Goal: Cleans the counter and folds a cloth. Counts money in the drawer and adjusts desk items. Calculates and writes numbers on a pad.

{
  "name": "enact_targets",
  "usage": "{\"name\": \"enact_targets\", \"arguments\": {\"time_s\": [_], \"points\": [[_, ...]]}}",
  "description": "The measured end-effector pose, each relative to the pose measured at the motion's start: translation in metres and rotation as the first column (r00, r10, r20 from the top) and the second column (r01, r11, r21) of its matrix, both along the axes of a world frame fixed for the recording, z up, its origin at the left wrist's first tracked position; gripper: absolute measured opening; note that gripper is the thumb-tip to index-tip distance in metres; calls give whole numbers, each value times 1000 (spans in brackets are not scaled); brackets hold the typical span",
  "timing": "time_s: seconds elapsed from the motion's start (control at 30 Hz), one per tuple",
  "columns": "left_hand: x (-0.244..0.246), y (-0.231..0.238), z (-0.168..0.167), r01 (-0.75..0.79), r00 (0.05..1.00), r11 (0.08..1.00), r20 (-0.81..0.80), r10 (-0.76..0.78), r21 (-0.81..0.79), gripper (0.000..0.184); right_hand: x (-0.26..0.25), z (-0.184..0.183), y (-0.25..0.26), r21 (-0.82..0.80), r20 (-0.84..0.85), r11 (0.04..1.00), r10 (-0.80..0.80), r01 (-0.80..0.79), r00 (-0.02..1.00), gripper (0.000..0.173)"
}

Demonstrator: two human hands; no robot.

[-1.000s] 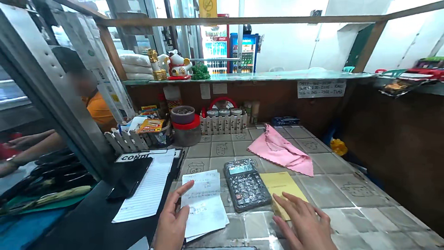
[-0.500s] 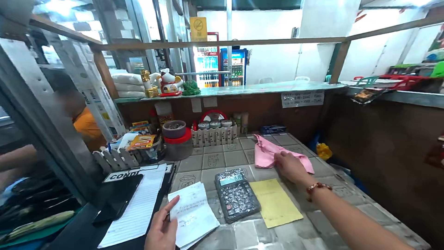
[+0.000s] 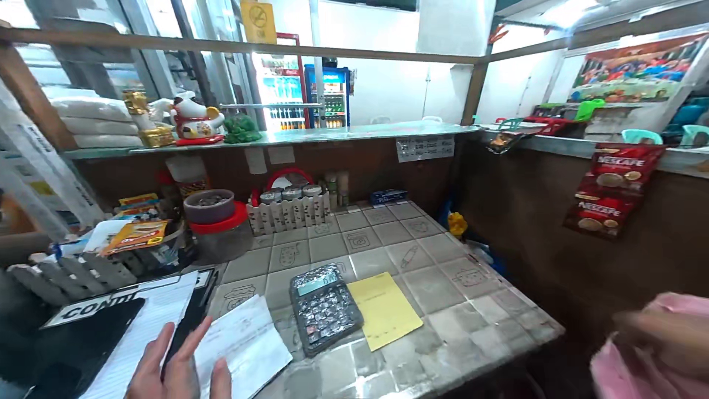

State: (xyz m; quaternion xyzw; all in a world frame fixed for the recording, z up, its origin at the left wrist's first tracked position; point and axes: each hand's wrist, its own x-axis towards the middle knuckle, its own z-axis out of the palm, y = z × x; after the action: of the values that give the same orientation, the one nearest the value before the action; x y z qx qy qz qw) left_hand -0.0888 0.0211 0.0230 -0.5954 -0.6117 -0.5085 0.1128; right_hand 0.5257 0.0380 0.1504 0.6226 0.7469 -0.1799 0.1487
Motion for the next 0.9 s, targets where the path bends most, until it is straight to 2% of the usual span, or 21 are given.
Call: {"name": "enact_targets", "arguments": {"time_s": [0.07,0.13,0.17,0.23,0.3,0.33,0.37,0.43,0.5,0.57,0.63,0.7,0.8,0.9], "points": [[41,-1,29,217,976,976,-20,-216,5,41,-27,60,-6,95,-281,994,80,-56,956,27],[99,0,64,519,854,854,41,-518,-27,43,-66,94,-9,225,-537,972,175,-60,825,35],[127,1,79,647,762,760,66,-644,-56,52,-85,104,-8,282,-592,957,227,-65,773,34],[176,0,106,833,553,542,135,-823,-111,82,-111,108,6,384,-623,914,362,-132,694,30],[208,-2,129,917,399,384,255,-881,-112,100,-134,104,21,448,-600,877,437,-171,670,16],[216,-1,138,917,399,384,295,-868,-110,99,-144,102,26,462,-593,870,447,-172,669,10],[220,2,146,896,442,433,297,-847,-99,89,-152,100,30,468,-608,871,442,-153,660,5],[216,20,154,823,559,568,206,-803,-20,54,-162,98,34,477,-646,873,427,-102,633,5],[199,36,162,779,610,625,185,-770,35,30,-161,96,38,487,-680,870,431,-76,593,6],[181,44,169,764,622,644,214,-753,47,30,-152,96,42,441,-697,890,419,-113,582,16],[168,47,174,761,622,646,215,-753,65,33,-145,96,42,356,-699,926,353,-126,622,27],[156,51,180,748,639,658,180,-748,79,41,-138,89,44,350,-707,932,331,-97,625,28],[141,54,185,719,679,689,123,-724,87,34,-129,81,49,412,-789,911,365,-14,495,19],[133,53,184,704,698,708,128,-705,62,33,-129,84,44,400,-869,910,338,112,362,9]]}}
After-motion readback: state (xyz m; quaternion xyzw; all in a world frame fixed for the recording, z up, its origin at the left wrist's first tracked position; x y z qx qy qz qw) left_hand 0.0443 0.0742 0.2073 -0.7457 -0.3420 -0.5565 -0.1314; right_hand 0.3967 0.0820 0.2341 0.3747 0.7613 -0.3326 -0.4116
